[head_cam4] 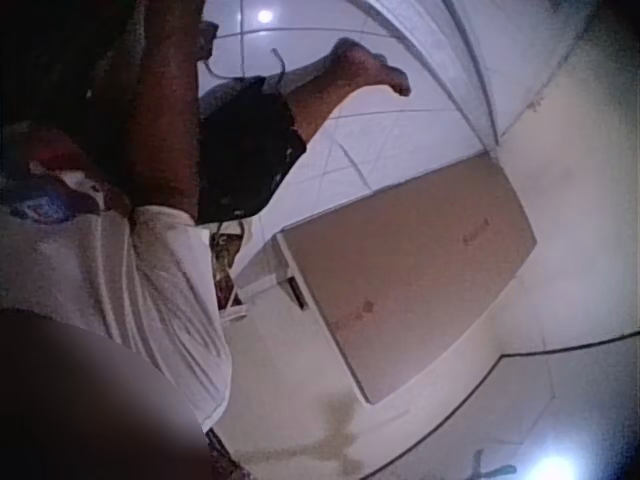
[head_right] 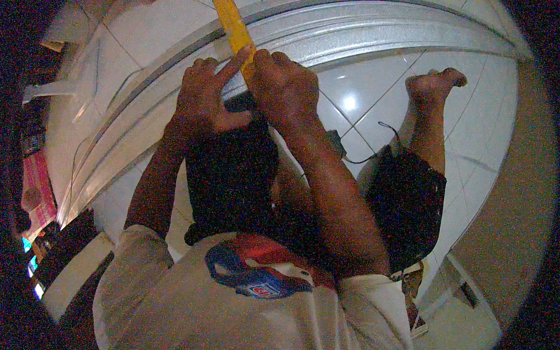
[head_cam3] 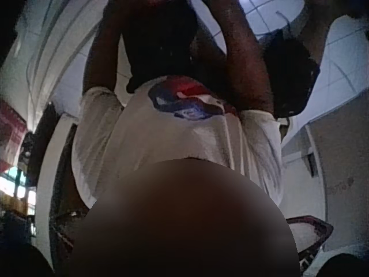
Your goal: The person sits on a tiled floor and installs curved metal profiles. They use a green tape measure to mark positions, then use a yellow try square to draw straight lines on the profiles. The person handles the profiles, tape measure, and try square throughout the clip.
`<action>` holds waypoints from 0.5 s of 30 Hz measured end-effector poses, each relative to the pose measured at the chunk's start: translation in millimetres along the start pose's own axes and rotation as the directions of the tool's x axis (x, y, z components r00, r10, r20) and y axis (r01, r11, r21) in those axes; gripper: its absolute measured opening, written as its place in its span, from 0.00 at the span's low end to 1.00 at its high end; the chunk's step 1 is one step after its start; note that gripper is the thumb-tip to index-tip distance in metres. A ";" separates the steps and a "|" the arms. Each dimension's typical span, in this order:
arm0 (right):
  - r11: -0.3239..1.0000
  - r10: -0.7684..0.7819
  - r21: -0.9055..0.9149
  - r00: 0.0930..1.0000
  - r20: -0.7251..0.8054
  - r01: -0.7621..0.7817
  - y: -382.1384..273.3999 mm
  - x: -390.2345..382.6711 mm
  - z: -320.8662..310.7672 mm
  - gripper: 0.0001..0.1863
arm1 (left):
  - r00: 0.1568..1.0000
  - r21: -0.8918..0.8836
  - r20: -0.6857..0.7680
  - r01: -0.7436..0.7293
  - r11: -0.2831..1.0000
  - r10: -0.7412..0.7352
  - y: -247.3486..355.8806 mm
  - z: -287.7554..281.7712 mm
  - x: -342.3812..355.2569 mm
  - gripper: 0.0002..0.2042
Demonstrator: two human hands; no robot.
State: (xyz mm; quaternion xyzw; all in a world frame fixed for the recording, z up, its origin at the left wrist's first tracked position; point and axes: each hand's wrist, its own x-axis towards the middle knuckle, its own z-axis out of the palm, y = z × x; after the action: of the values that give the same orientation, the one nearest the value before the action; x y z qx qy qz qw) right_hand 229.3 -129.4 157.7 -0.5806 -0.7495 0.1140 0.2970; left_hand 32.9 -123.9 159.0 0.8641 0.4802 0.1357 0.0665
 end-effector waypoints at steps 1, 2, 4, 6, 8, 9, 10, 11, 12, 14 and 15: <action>0.999 0.000 -0.033 0.999 0.040 0.001 0.2 -4.8 -3.7 0.07 | 1.000 -0.002 0.025 0.007 1.000 -0.007 0.3 1.5 -0.3 0.57; 0.997 0.022 -0.079 0.995 0.094 -0.015 1.1 -8.3 -7.9 0.06 | 0.999 0.006 0.035 0.016 1.000 -0.016 0.0 3.0 0.3 0.57; 0.997 0.040 -0.070 0.987 0.153 -0.030 0.1 -22.1 -19.8 0.06 | 0.999 0.019 0.042 0.029 0.999 -0.030 -0.6 4.7 0.3 0.57; 0.994 0.054 -0.107 0.967 0.251 -0.028 0.4 -34.3 -35.1 0.05 | 0.999 0.032 0.039 0.031 0.999 -0.032 -0.5 5.7 -0.2 0.57; 0.986 0.048 -0.167 0.930 0.365 0.015 -0.5 -42.8 -48.1 0.05 | 0.999 0.024 0.024 0.026 0.999 -0.027 -0.7 6.2 -0.2 0.58; 0.991 0.070 -0.127 0.960 0.270 -0.037 -3.0 -46.5 -52.1 0.05 | 1.000 0.034 0.019 0.020 0.999 -0.021 -1.2 6.6 0.8 0.58; 0.994 0.088 -0.080 0.979 0.185 -0.074 -4.4 -46.8 -54.1 0.04 | 1.000 0.015 -0.006 0.009 1.000 -0.009 -1.8 7.3 1.6 0.58; 0.991 0.135 -0.027 0.981 0.139 -0.132 -5.5 -44.4 -54.2 0.04 | 1.000 0.008 -0.016 0.007 1.000 -0.007 -2.1 7.5 1.5 0.58; 0.996 0.084 0.022 0.995 0.058 -0.086 -6.5 -40.5 -52.0 0.04 | 1.000 0.020 0.008 0.018 1.000 -0.018 -2.4 8.0 1.5 0.58; 0.994 0.018 0.107 0.995 -0.096 -0.008 0.3 -16.0 -41.4 0.04 | 0.999 0.020 0.045 0.024 1.000 -0.025 -3.8 8.9 2.9 0.58; 0.997 0.041 0.071 0.998 -0.049 -0.037 2.4 -2.5 -32.5 0.05 | 0.999 0.022 0.033 0.018 1.000 -0.019 -4.9 9.1 3.5 0.58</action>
State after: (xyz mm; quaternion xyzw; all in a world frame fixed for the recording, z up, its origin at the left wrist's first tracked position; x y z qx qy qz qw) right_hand 250.3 -136.7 181.6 -0.5871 -0.7258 0.1312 0.3337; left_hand 33.4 -118.2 149.7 0.8624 0.4884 0.1157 0.0665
